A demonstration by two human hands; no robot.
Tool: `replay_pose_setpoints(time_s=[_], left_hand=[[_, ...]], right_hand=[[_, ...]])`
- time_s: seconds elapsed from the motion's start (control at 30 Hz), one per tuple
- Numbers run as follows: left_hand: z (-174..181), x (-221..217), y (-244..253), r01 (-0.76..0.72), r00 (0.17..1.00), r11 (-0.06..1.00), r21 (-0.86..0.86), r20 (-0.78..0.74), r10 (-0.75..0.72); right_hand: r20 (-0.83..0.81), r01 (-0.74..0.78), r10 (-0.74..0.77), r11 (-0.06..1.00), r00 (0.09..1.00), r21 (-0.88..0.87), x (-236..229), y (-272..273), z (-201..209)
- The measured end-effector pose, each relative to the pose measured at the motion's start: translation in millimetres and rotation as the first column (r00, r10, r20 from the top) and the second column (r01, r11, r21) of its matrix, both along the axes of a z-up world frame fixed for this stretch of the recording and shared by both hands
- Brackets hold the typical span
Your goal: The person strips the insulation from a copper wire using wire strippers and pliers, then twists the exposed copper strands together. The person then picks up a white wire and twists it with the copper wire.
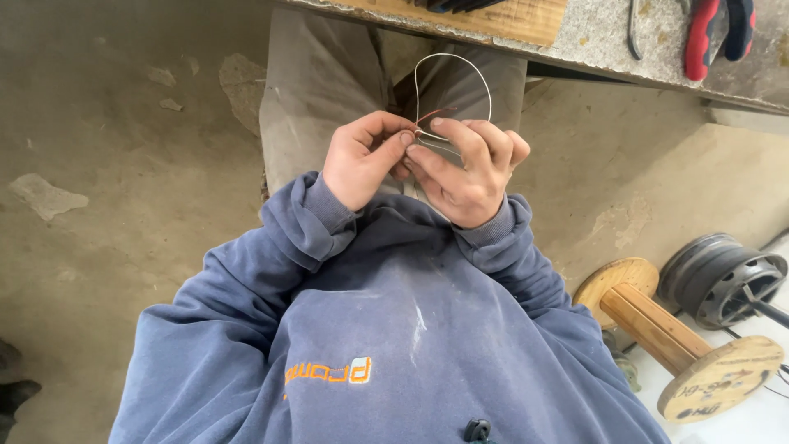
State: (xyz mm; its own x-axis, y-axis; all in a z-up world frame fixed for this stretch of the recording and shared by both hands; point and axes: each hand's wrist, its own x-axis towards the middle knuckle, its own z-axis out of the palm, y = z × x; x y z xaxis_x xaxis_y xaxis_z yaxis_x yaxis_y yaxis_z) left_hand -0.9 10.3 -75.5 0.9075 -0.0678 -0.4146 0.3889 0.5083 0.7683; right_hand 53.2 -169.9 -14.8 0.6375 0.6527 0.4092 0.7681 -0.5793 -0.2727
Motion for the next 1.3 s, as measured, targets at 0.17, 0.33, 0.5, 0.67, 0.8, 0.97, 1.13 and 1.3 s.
replay_pose_setpoints(time_s=[0.17, 0.33, 0.5, 0.67, 0.8, 0.97, 1.13, 1.3], left_hand=[[1.7, 3.4, 1.6, -0.011, 1.0, 1.0, -0.023, 0.006, 0.011], [3.8, 4.2, 1.1, -0.032, 0.998, 0.999, 0.03, 0.057, 0.03], [9.7, 0.0, 3.5, 0.036, 0.998, 0.996, 0.08, 0.044, -0.039], [16.5, -0.4, 4.7, 0.059, 0.995, 0.991, 0.117, 0.074, -0.068], [16.0, 2.7, 5.6, 0.101, 0.993, 0.975, 0.199, 0.046, -0.113], [13.6, 1.1, 7.7, 0.129, 0.99, 0.986, 0.108, 0.04, -0.134], [7.8, -3.8, 1.7, 0.096, 0.995, 0.994, 0.047, 0.029, -0.098], [3.9, -3.1, 0.7, 0.101, 0.994, 0.99, 0.095, 0.03, -0.104]], right_hand=[[0.085, -0.071, 0.067, 0.997, 0.994, 0.037, 15.5, 8.1, -3.1], [0.079, -0.159, 0.153, 0.984, 0.985, 0.073, 21.8, 10.0, -4.7], [-0.09, -0.087, 0.115, 0.96, 0.989, 0.267, 18.5, 15.8, -12.0], [-0.063, -0.063, 0.085, 0.954, 0.994, 0.293, 16.7, 12.0, -20.9], [-0.027, -0.085, 0.096, 0.959, 0.995, 0.269, 18.2, 7.6, -20.8], [-0.005, -0.098, 0.101, 0.973, 0.995, 0.21, 16.7, 2.4, -24.5], [0.042, -0.164, 0.158, 0.959, 0.987, 0.232, 12.3, -4.5, -31.7], [0.039, -0.184, 0.18, 0.967, 0.983, 0.177, 14.0, -2.4, -24.6]])
